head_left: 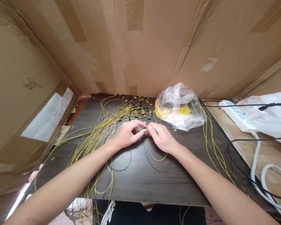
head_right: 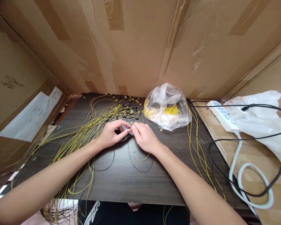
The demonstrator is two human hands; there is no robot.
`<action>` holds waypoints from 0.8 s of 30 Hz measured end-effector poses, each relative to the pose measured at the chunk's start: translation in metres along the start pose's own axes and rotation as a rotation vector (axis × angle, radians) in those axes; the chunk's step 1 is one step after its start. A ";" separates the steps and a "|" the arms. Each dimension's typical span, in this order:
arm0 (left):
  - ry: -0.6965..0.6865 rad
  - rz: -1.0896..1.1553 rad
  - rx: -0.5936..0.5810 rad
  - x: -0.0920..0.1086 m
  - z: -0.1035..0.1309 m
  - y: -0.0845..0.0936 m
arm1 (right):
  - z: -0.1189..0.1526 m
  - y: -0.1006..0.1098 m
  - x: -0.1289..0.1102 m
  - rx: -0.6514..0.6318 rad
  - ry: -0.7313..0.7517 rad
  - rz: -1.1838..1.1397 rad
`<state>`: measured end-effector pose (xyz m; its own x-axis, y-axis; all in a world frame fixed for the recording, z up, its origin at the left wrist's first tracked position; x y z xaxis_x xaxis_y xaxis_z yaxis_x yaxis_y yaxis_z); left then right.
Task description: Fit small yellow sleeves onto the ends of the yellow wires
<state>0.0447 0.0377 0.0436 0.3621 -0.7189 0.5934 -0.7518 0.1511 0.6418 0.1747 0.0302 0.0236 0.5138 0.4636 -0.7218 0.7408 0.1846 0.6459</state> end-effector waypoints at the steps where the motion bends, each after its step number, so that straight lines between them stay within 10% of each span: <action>1: 0.003 -0.001 0.002 -0.001 0.000 0.000 | 0.000 0.001 0.000 0.004 -0.002 -0.006; 24: 0.026 0.038 0.037 -0.003 0.000 0.003 | 0.000 0.004 -0.007 -0.008 0.010 -0.030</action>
Point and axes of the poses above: each hand's wrist, its own z-axis away from the middle knuckle, its own y-axis out of the back of the hand, x = y × z, the point moved 8 cm from there along -z, towards the middle knuckle, and after that the axes turned 4 degrees about -x, right-handed, at the moved point
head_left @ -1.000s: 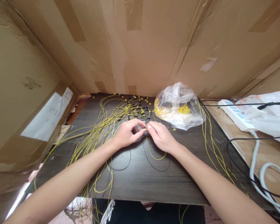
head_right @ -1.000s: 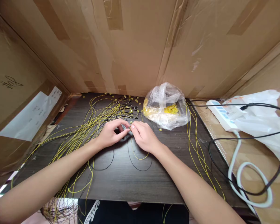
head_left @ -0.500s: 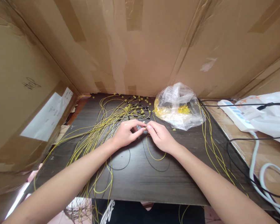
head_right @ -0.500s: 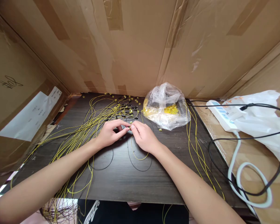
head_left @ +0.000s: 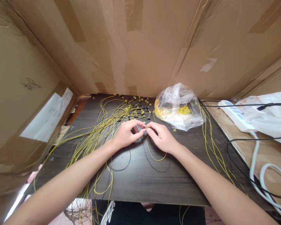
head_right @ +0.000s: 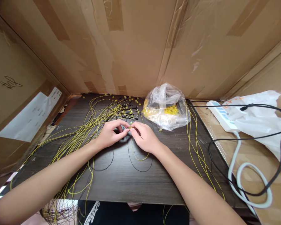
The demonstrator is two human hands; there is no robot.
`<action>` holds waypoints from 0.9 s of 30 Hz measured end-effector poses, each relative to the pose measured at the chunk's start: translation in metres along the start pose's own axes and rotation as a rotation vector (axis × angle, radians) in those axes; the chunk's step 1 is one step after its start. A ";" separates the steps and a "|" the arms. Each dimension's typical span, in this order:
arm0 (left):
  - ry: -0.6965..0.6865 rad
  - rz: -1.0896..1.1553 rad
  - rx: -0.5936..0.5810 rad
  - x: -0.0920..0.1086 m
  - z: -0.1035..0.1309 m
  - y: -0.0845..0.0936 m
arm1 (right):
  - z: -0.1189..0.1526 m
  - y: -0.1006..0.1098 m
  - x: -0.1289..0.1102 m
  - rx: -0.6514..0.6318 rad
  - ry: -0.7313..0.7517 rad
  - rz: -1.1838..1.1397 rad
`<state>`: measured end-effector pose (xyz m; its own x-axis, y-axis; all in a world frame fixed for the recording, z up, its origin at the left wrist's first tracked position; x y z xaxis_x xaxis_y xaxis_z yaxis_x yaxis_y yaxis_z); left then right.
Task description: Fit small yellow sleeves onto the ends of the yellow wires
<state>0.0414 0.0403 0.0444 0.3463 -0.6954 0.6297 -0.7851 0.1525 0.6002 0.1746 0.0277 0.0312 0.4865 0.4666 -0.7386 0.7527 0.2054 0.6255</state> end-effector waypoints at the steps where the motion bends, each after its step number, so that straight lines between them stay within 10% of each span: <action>1: -0.006 0.001 -0.002 0.000 0.000 0.000 | 0.000 0.000 0.000 0.001 0.004 0.004; 27: -0.037 -0.027 -0.021 0.004 0.001 -0.001 | 0.000 -0.001 0.000 0.004 0.004 -0.007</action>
Point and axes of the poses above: each hand's wrist, its own z-axis away from the middle knuckle, its own y-axis out of the back of the hand, x = y × z, the point moved 8 cm from there along -z, towards the middle knuckle, and after that the axes turned 4 degrees about -x, right-handed, at the moved point
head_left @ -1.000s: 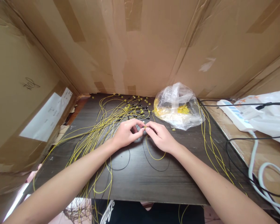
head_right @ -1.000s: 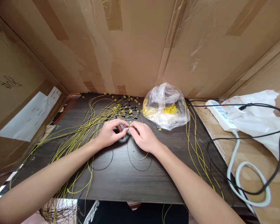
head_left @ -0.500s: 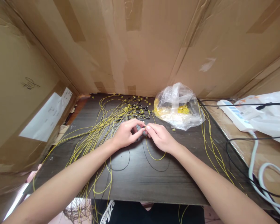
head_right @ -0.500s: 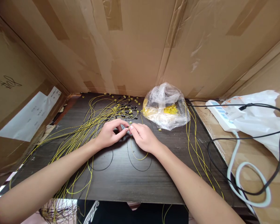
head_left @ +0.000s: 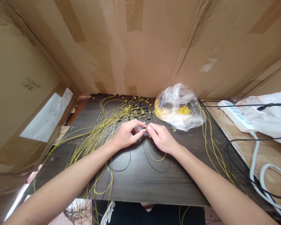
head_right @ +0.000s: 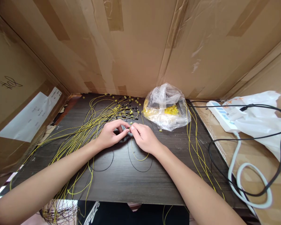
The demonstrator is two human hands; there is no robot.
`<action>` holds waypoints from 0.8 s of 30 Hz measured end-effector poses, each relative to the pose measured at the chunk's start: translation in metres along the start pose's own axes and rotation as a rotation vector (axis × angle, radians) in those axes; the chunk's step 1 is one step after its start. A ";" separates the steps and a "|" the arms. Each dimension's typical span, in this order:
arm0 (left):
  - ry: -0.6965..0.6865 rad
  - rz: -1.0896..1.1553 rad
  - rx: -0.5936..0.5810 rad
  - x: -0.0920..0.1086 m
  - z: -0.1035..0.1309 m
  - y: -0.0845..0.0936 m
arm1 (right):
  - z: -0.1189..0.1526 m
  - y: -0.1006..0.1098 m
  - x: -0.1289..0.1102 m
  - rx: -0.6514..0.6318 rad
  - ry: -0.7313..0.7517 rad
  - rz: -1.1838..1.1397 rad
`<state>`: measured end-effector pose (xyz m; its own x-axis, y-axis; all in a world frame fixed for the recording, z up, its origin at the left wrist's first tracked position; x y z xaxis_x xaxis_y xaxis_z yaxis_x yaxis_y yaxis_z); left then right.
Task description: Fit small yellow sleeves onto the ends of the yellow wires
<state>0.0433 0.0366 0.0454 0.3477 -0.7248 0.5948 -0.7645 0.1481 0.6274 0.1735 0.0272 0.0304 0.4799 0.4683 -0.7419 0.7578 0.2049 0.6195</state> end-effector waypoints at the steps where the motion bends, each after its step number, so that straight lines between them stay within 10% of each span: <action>1: -0.001 -0.003 -0.002 0.000 0.000 0.000 | 0.000 0.000 0.000 -0.002 0.001 -0.010; 24: -0.002 0.019 -0.004 -0.002 0.000 -0.001 | 0.001 -0.002 -0.001 -0.017 0.000 -0.050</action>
Point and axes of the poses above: each hand's wrist, its own z-axis away from the middle knuckle, its own y-axis out of the back of the hand, x = y × z, the point moved 8 cm from there along -z, towards the middle knuckle, and after that the axes turned 4 degrees about -x, right-handed, at the moved point
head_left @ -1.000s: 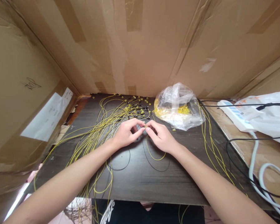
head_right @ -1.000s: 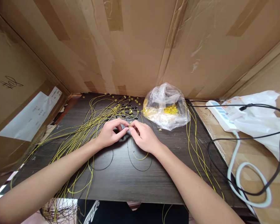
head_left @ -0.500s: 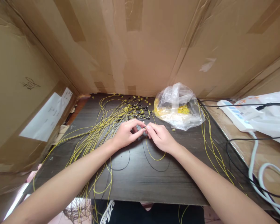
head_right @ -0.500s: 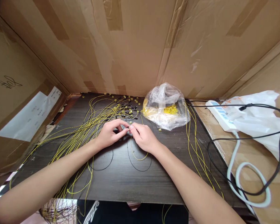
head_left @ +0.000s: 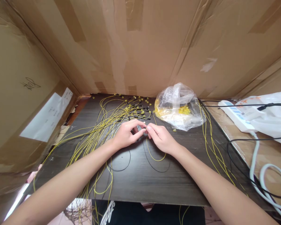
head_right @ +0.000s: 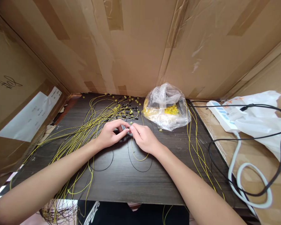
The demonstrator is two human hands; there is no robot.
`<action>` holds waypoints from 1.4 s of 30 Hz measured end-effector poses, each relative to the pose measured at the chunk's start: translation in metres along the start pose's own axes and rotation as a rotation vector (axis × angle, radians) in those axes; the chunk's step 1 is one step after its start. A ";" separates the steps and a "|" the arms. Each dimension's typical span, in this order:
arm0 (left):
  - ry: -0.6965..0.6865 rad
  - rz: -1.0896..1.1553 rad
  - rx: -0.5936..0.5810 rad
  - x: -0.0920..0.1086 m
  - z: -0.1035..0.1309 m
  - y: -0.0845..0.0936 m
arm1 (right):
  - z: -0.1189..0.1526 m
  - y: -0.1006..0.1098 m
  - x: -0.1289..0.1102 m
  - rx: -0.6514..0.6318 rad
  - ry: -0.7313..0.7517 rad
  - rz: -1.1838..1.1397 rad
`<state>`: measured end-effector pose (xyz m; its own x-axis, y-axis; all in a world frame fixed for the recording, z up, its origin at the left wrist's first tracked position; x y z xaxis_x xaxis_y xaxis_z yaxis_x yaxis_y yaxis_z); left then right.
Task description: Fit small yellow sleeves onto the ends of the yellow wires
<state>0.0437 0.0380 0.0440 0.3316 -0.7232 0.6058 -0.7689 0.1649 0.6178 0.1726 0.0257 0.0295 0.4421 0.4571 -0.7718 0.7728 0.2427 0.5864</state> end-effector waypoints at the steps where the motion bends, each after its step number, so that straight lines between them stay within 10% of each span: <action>1: -0.004 -0.004 -0.001 0.000 0.000 0.000 | 0.000 0.000 0.001 -0.004 -0.004 -0.007; 42: 0.060 0.021 -0.004 -0.007 0.000 -0.001 | 0.001 0.005 0.000 0.058 -0.011 -0.003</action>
<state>0.0419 0.0425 0.0393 0.3476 -0.6781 0.6475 -0.7737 0.1826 0.6066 0.1773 0.0263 0.0323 0.4446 0.4467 -0.7764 0.7989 0.1943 0.5692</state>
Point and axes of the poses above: each hand's wrist, its own z-axis away from the middle knuckle, its own y-axis out of the back of the hand, x = y × z, the point moved 8 cm from there along -z, towards the middle knuckle, and after that the axes turned 4 degrees about -x, right-handed, at the moved point
